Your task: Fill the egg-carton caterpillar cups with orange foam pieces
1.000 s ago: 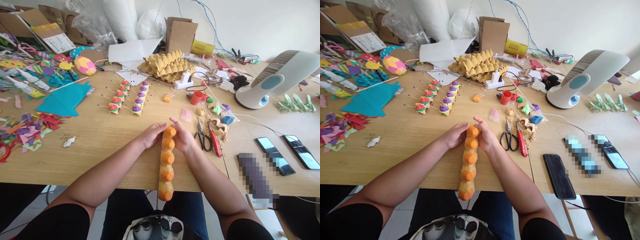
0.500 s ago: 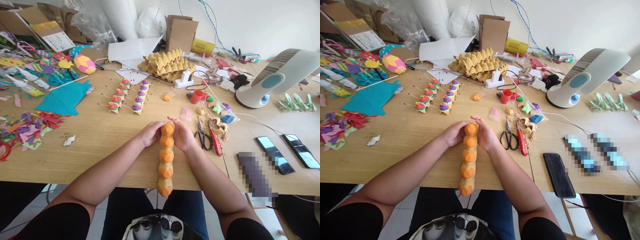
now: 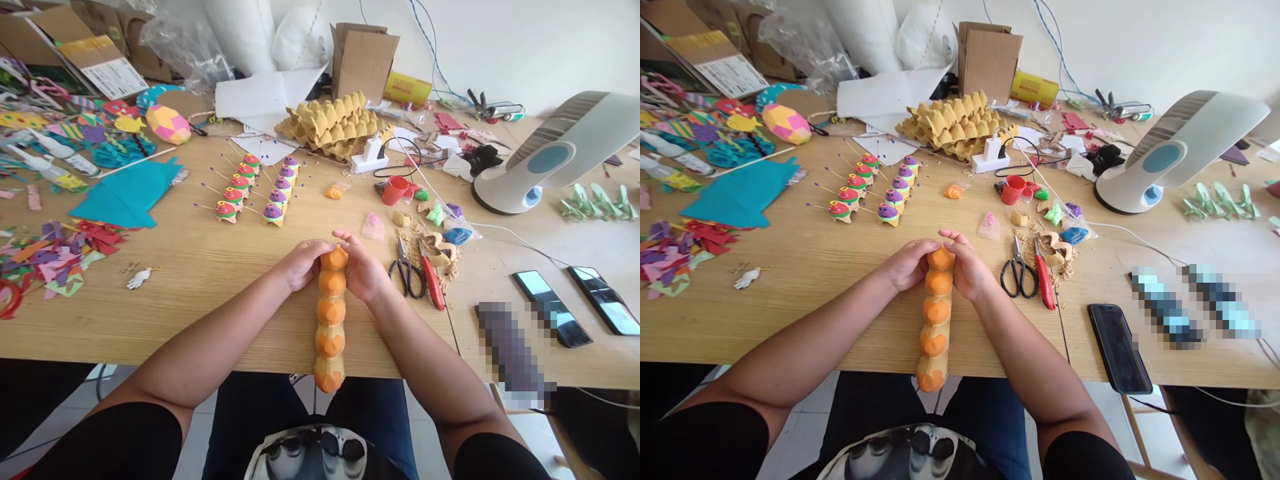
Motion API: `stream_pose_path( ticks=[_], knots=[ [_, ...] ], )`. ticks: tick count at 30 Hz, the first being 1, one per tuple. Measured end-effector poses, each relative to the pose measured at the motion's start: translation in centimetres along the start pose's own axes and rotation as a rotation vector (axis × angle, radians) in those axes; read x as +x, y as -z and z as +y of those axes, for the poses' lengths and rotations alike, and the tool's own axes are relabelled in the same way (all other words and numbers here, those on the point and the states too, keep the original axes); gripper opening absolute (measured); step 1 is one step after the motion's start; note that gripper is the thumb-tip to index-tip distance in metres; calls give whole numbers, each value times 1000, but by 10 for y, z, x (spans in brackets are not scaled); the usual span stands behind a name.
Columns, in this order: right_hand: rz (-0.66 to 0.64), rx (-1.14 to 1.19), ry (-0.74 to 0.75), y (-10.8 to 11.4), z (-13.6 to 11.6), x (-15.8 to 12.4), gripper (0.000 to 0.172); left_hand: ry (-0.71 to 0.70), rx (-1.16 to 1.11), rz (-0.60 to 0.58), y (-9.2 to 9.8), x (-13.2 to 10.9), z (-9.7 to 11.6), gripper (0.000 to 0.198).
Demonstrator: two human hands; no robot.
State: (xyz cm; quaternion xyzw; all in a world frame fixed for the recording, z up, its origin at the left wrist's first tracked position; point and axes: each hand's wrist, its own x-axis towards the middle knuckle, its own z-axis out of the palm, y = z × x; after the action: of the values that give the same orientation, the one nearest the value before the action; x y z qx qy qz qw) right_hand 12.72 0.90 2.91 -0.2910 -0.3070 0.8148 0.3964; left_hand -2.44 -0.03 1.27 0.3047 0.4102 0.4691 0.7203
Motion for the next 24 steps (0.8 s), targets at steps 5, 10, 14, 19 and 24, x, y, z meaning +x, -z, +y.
stream_pose_path(
  ticks=[5, 10, 14, 19, 24],
  knots=[
    [19, 24, 3, 2, 2, 2, 41, -27, -20, 11, 0, 1, -3, 23],
    [39, 16, 28, 5, -4, 2, 39, 23, -115, -90, 3, 2, -3, 34],
    [-10, -177, 87, 7, -4, 4, 57, 11, -129, -107, 3, 4, -3, 32],
    [-17, -313, 173, 11, 1, 11, 47, -1, -179, -106, 5, 8, -6, 29],
    [-65, -404, 136, 21, -6, 13, 54, 39, -196, -78, 8, 8, -3, 19]
  ],
)
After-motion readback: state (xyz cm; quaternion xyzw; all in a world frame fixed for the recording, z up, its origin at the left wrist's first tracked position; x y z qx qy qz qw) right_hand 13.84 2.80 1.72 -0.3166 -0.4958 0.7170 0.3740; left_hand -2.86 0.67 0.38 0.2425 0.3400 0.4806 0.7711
